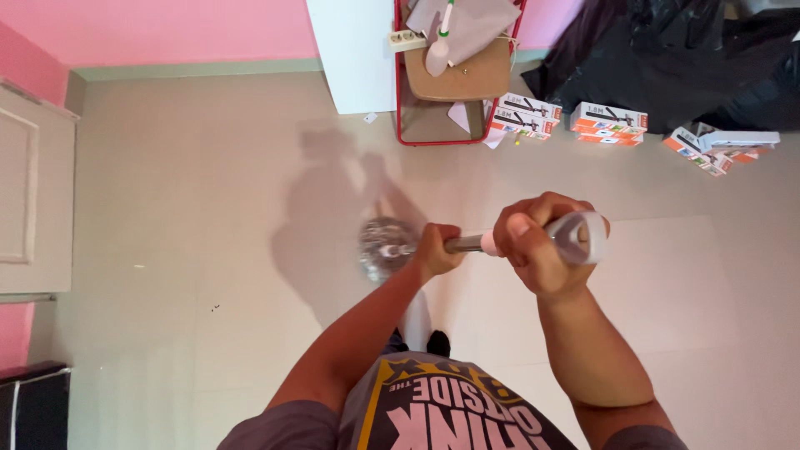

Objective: The person mops the tiled floor, moving a wet mop across the surface while occasionally rinsing or wringing it.

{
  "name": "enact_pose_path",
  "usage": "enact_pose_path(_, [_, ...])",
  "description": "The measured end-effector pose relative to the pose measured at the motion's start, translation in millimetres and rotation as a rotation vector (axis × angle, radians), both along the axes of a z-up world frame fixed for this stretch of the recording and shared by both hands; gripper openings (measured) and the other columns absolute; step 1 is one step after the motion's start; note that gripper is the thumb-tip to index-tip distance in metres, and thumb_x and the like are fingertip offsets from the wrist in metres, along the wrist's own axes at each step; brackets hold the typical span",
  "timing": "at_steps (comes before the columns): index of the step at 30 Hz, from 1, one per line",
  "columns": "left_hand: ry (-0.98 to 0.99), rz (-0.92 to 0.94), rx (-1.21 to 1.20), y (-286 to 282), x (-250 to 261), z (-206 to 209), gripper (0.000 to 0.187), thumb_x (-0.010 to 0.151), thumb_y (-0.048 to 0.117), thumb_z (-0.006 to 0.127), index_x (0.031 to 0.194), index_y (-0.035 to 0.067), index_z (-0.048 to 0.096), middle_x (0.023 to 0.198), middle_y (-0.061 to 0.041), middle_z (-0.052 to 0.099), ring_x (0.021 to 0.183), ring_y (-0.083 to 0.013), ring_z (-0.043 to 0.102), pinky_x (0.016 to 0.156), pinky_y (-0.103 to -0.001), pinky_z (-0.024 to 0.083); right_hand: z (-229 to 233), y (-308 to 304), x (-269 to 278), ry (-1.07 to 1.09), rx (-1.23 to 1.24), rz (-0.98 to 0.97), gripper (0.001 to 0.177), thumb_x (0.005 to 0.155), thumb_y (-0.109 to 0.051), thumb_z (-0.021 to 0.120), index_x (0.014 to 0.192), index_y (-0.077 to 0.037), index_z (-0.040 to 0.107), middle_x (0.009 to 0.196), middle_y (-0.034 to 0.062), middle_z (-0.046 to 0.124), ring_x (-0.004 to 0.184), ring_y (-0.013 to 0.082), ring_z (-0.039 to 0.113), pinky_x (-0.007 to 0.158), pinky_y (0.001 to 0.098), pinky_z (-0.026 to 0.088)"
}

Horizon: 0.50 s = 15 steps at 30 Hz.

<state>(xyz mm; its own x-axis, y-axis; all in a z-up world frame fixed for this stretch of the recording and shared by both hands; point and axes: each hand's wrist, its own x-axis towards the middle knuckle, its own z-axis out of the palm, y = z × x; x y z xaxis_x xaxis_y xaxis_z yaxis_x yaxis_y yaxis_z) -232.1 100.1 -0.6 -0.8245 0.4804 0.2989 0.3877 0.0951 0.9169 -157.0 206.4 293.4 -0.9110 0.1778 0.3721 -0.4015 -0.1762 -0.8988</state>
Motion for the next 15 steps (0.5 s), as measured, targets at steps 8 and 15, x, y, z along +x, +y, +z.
enact_pose_path(8, [-0.283, -0.209, 0.101, 20, -14, -2, 0.003, 0.075, 0.007, 0.06, 0.075, 0.006, 0.058, 0.065, -0.015, 0.053, 0.061, -0.0299, 0.047, 0.052, -0.039, 0.041, 13, -30, -29, 0.037, 0.557, -0.227, 0.02, 0.087, -0.001, 0.068, 0.07, 0.001, 0.057, 0.061, 0.0121, 0.058, 0.052, 0.0142, 0.05, 0.05, 0.0273, 0.041])
enact_pose_path(15, [-0.146, -0.076, -0.161, -36, -63, -11, 0.018, 0.069, 0.011, 0.07, 0.064, 0.004, 0.055, 0.057, -0.021, 0.052, 0.051, -0.0399, 0.049, 0.049, -0.041, 0.041, -27, -15, -53, 0.03, -0.172, 0.061, 0.032, 0.099, -0.003, 0.057, 0.073, -0.009, 0.038, 0.055, 0.0044, 0.044, 0.047, 0.0104, 0.036, 0.051, 0.034, 0.04])
